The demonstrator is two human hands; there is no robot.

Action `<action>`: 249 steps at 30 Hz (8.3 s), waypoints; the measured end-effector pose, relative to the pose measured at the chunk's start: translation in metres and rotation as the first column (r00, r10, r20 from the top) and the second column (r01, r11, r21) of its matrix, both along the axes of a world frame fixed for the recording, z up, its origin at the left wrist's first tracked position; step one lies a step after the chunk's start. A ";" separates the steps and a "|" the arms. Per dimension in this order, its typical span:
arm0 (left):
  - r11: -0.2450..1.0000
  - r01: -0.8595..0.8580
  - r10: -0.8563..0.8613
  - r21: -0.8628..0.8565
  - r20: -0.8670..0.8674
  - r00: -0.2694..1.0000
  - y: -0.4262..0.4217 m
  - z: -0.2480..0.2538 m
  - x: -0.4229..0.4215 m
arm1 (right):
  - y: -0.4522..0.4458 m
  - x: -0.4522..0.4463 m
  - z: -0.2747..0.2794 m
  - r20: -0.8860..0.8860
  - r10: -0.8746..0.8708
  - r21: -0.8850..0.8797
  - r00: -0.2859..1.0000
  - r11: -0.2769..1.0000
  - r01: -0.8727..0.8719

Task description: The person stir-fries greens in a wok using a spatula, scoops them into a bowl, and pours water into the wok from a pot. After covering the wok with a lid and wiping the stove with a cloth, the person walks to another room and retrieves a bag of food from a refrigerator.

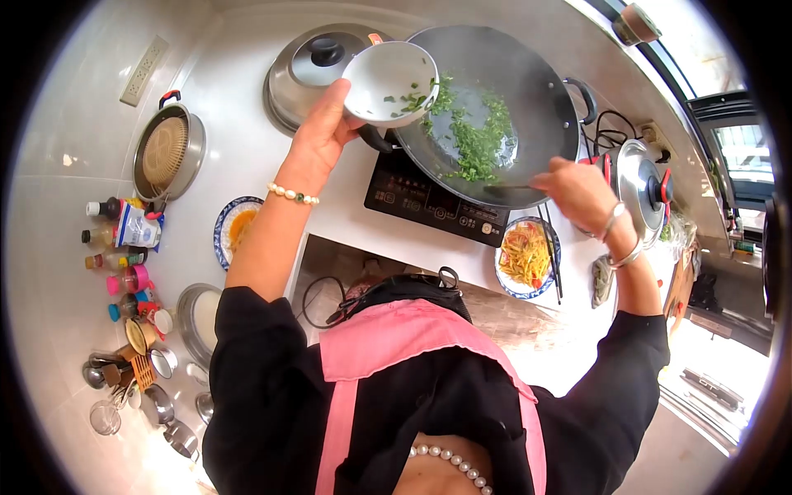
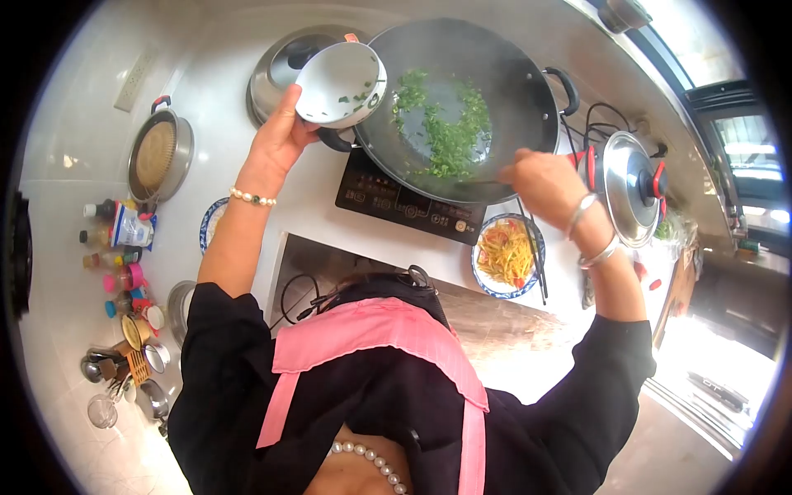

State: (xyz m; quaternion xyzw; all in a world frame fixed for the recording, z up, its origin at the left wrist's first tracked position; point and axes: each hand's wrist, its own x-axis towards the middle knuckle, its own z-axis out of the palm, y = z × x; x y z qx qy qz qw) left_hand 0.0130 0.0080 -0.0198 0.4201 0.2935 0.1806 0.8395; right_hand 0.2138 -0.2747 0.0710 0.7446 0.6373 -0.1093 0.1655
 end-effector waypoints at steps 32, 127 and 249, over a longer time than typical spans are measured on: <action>0.995 0.093 -0.094 -0.028 -0.012 0.996 0.002 0.006 -0.001 | 0.083 0.027 -0.053 0.083 -0.027 0.268 0.996 0.963 0.003; -0.276 -0.208 0.185 0.938 0.265 0.946 -0.078 0.051 0.137 | 0.091 0.063 -0.066 -0.381 0.314 0.753 0.870 0.651 0.095; 0.573 -0.268 0.715 0.774 -0.313 0.626 0.006 -0.151 -0.117 | 0.125 0.023 0.035 -0.258 -0.103 0.328 0.961 0.926 0.188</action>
